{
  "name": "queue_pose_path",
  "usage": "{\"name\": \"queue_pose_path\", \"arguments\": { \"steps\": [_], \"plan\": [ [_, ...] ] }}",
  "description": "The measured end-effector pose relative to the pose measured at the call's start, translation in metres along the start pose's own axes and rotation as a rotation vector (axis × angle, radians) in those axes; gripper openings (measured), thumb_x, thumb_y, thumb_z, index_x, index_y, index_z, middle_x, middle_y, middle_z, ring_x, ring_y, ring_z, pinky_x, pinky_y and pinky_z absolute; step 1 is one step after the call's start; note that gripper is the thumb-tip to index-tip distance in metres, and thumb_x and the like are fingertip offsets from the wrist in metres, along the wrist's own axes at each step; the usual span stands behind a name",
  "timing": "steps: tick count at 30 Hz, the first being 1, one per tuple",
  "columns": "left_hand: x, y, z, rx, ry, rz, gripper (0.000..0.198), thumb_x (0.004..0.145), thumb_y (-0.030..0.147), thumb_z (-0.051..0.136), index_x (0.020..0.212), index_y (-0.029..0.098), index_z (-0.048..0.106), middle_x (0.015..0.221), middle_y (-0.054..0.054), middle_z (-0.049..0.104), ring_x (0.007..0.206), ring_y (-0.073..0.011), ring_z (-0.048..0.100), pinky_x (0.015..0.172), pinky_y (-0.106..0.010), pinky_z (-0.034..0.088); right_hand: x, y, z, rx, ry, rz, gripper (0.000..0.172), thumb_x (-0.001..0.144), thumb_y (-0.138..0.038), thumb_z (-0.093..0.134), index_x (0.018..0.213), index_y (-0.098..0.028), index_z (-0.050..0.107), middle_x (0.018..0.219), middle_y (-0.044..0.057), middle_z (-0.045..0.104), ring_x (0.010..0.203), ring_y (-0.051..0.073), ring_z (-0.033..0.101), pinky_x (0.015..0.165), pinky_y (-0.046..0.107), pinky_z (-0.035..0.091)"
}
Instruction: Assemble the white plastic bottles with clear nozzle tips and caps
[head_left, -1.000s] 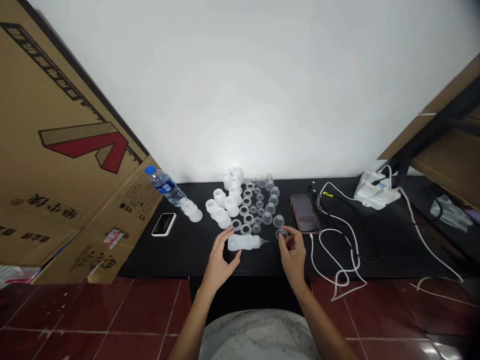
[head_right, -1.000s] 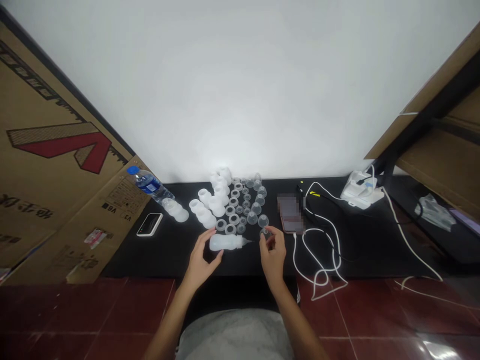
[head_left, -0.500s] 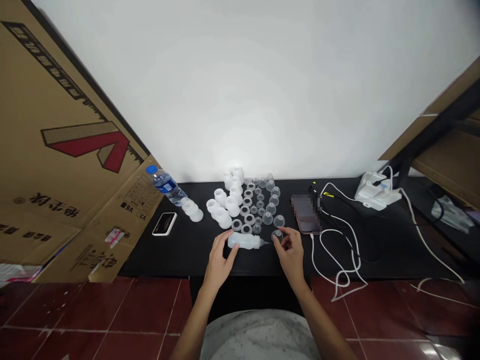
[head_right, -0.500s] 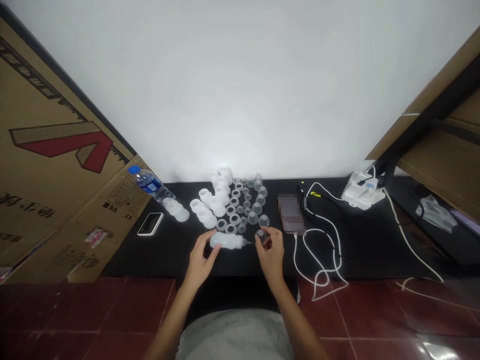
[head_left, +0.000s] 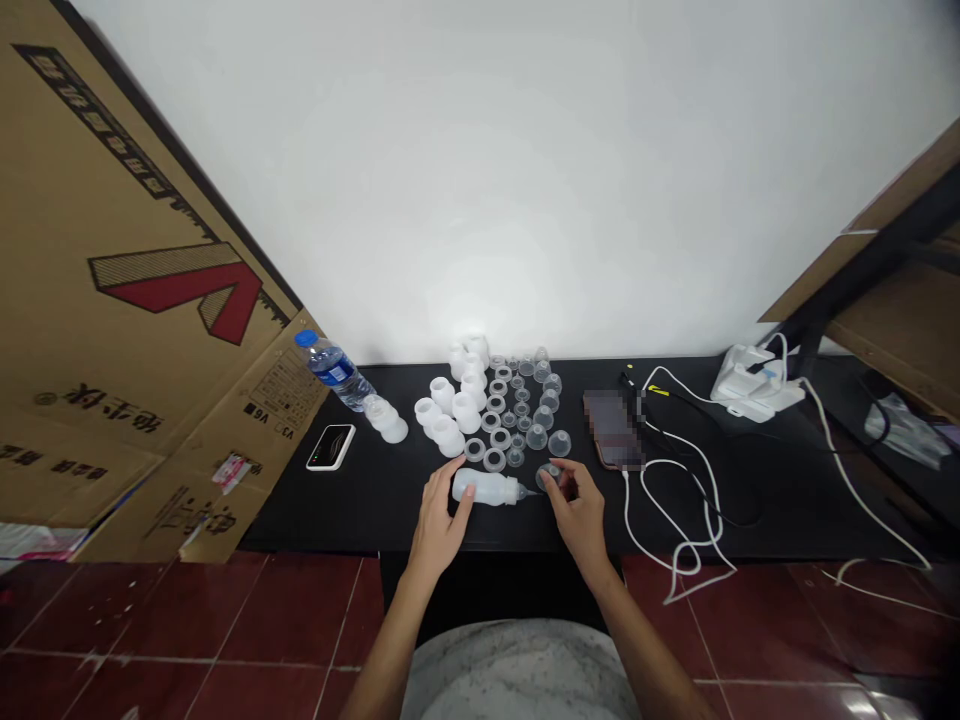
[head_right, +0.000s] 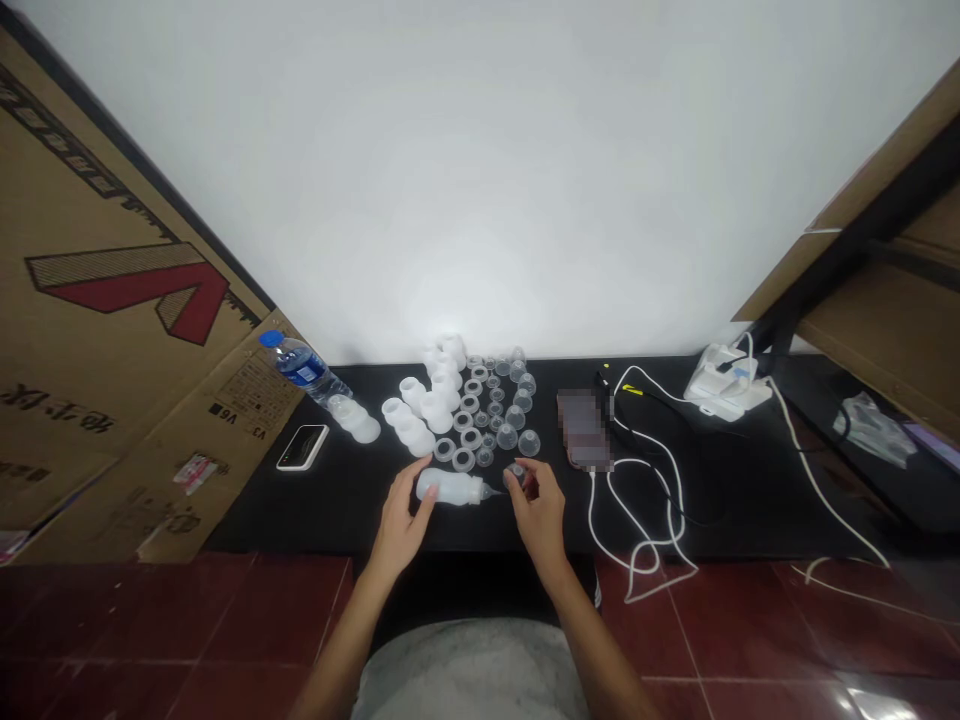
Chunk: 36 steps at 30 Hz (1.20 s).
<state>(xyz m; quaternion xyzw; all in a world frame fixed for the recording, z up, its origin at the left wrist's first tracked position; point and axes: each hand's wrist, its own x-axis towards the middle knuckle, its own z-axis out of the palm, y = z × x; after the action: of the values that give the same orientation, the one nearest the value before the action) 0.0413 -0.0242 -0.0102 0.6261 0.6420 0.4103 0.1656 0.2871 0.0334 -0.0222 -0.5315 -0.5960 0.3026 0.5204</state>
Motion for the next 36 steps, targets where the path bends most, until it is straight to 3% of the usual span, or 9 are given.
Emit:
{"name": "queue_pose_path", "arguments": {
  "steps": [6, 19, 36],
  "plan": [
    [0.0, -0.002, 0.003, -0.006, 0.04, -0.013, 0.034, 0.111, 0.041, 0.05, 0.139, 0.025, 0.062, 0.138, -0.013, 0.068, 0.132, -0.0297, 0.064, 0.117, -0.052, 0.049, -0.001, 0.001, 0.0, 0.052, 0.02, 0.076, 0.033, 0.102, -0.051, 0.067, 0.115, -0.02, 0.071, 0.079, -0.001, 0.058, 0.07, 0.018, 0.056, 0.069, 0.03, 0.049],
    [0.001, -0.003, 0.003, -0.049, 0.105, 0.01, 0.032, 0.108, 0.041, 0.057, 0.134, 0.024, 0.064, 0.132, -0.013, 0.07, 0.127, -0.0296, 0.068, 0.112, -0.049, 0.054, -0.002, 0.002, -0.001, 0.064, -0.018, 0.096, 0.036, 0.102, -0.055, 0.065, 0.113, -0.021, 0.071, 0.079, 0.0, 0.064, 0.07, 0.019, 0.06, 0.068, 0.03, 0.051],
    [-0.001, -0.002, 0.003, -0.071, 0.087, 0.016, 0.03, 0.106, 0.041, 0.062, 0.13, 0.024, 0.067, 0.128, -0.011, 0.073, 0.12, -0.0273, 0.072, 0.106, -0.044, 0.058, -0.001, -0.01, -0.003, 0.061, -0.234, 0.03, 0.028, 0.106, -0.05, 0.062, 0.111, -0.024, 0.071, 0.077, 0.002, 0.074, 0.069, 0.021, 0.069, 0.069, 0.03, 0.053]
  ]
}}
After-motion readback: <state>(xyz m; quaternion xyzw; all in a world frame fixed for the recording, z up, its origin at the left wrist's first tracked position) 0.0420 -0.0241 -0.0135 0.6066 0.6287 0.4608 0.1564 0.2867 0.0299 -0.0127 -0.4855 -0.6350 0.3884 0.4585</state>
